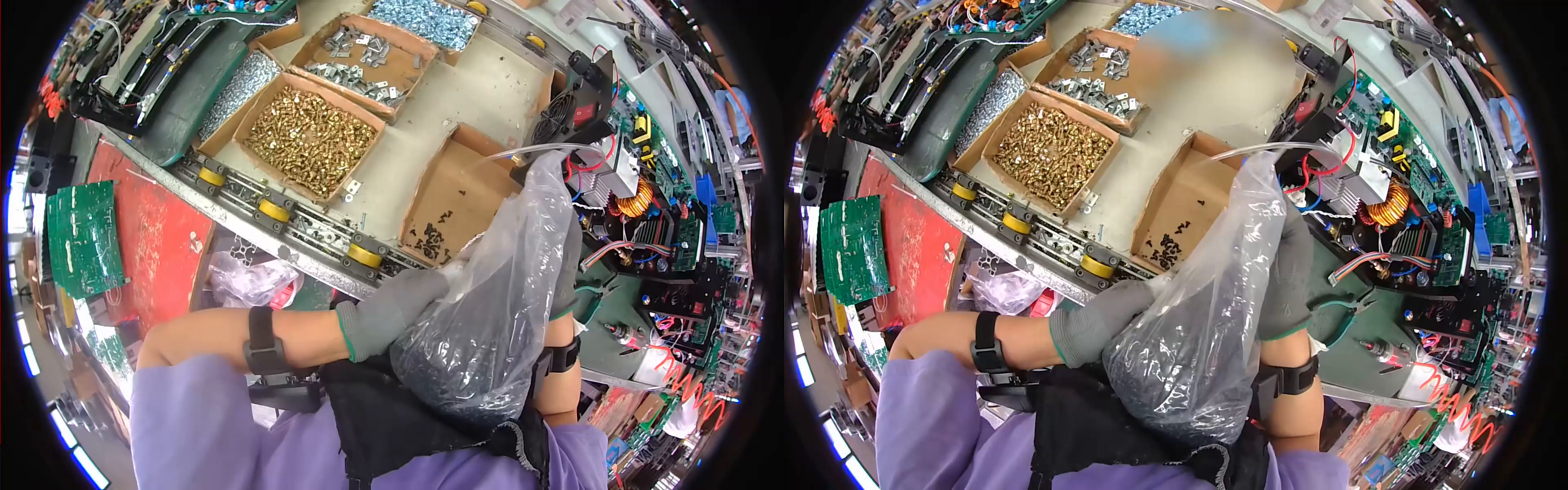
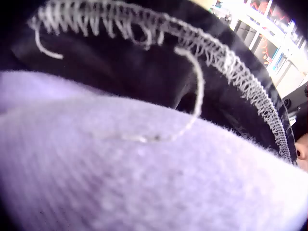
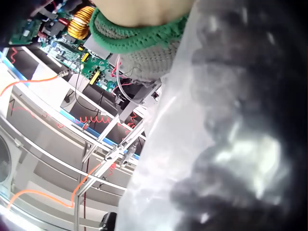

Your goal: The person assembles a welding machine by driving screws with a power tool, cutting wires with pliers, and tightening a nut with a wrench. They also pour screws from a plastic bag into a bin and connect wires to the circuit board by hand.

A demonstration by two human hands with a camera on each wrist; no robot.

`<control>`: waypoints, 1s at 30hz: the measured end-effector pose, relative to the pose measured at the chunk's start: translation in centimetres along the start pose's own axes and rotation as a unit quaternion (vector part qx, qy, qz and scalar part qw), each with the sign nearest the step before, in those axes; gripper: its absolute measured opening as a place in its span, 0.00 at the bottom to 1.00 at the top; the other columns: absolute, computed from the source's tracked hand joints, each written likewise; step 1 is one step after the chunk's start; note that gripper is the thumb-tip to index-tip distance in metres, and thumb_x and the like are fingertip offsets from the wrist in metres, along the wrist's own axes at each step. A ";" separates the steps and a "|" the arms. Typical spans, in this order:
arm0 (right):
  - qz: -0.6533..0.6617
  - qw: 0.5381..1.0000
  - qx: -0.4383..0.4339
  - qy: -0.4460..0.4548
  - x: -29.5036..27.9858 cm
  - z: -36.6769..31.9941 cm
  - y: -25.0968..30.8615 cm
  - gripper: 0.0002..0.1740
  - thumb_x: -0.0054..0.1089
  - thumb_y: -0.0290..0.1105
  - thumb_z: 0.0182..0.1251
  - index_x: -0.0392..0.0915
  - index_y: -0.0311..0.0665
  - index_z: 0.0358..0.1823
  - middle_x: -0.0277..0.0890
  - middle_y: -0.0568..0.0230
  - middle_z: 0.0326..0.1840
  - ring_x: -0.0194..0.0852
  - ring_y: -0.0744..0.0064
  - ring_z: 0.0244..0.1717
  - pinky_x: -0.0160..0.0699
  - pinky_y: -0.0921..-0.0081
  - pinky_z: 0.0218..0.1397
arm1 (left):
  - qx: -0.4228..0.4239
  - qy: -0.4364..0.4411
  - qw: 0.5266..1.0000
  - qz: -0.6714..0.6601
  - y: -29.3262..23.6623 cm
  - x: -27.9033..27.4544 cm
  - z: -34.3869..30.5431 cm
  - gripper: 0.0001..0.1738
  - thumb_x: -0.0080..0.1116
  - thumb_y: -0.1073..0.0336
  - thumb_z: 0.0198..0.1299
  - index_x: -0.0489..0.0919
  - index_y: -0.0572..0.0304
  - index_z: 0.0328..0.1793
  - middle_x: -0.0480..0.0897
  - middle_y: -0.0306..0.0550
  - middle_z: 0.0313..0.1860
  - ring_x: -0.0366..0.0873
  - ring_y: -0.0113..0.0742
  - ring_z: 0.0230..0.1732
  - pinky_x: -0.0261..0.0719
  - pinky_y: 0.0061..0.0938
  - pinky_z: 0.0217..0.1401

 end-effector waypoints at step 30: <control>-0.137 0.975 0.173 -0.022 -1.9 -3.5 -2.1 0.34 0.50 0.46 0.72 0.61 0.35 0.74 0.68 0.57 0.69 0.70 0.63 0.66 0.69 0.66 0.69 | -0.004 0.101 0.994 -0.028 -0.3 -1.4 0.7 0.23 0.60 0.58 0.66 0.79 0.69 0.59 0.84 0.45 0.48 0.81 0.27 0.47 0.79 0.26 0.52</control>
Point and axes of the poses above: each hand's wrist, its own z-axis towards the middle knuckle, its own x-axis out of the palm, y = z × x, the point moved 5 cm from there along z, towards the middle knuckle
